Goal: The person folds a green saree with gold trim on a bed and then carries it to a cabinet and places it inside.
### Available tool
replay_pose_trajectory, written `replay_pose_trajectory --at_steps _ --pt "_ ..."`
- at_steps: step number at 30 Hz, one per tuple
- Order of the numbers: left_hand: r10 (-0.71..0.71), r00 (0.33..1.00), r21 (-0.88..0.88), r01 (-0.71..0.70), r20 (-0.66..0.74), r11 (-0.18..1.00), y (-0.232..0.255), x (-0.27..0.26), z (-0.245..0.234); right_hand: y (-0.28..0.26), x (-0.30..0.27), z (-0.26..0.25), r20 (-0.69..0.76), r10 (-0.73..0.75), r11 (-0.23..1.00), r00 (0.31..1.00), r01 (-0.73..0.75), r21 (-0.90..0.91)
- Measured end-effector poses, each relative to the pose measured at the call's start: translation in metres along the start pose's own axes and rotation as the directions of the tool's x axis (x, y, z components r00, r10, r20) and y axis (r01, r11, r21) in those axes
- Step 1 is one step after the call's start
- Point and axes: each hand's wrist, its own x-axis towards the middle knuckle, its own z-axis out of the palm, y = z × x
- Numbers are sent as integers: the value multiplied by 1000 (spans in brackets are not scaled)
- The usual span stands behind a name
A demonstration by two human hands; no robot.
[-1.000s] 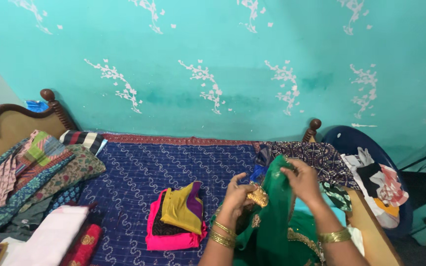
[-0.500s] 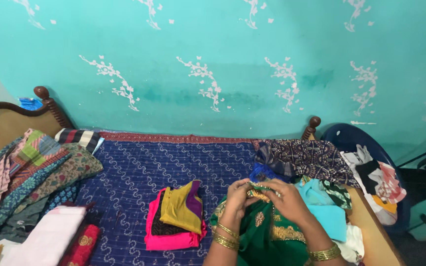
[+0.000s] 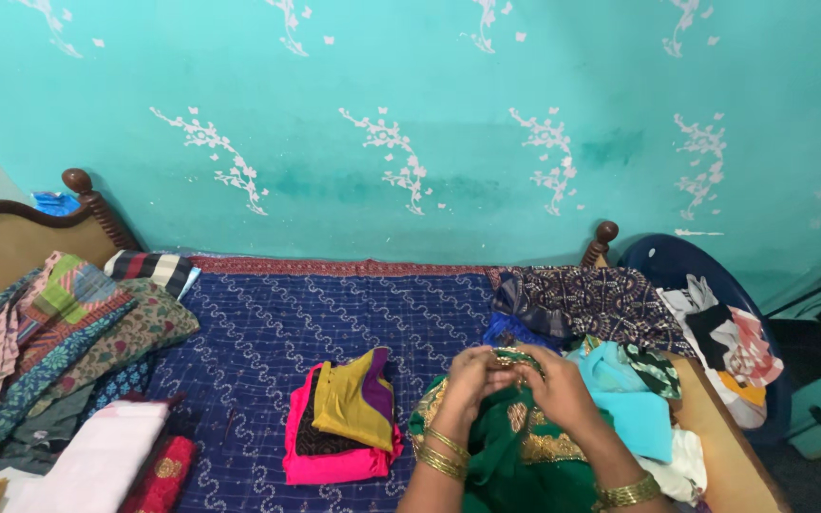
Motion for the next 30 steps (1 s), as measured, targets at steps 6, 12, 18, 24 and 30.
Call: replay_pose_trajectory --at_steps 6,12,18,24,30 --pt "356 934 509 -319 27 799 -4 -16 -1 10 -6 4 -38 167 985 985 -165 42" --pt "709 636 811 -564 306 155 -3 -56 1 14 -1 -24 -29 260 965 965 -259 25" --pt "491 866 687 -416 97 596 -26 -52 7 29 -2 -44 -131 104 994 986 -106 -12" --pt "542 789 706 -558 290 435 -55 -66 24 49 -1 -68 -232 74 997 970 -65 47" --pt "490 735 469 -677 468 567 -69 -80 62 60 13 -91 -319 248 969 915 -230 93"
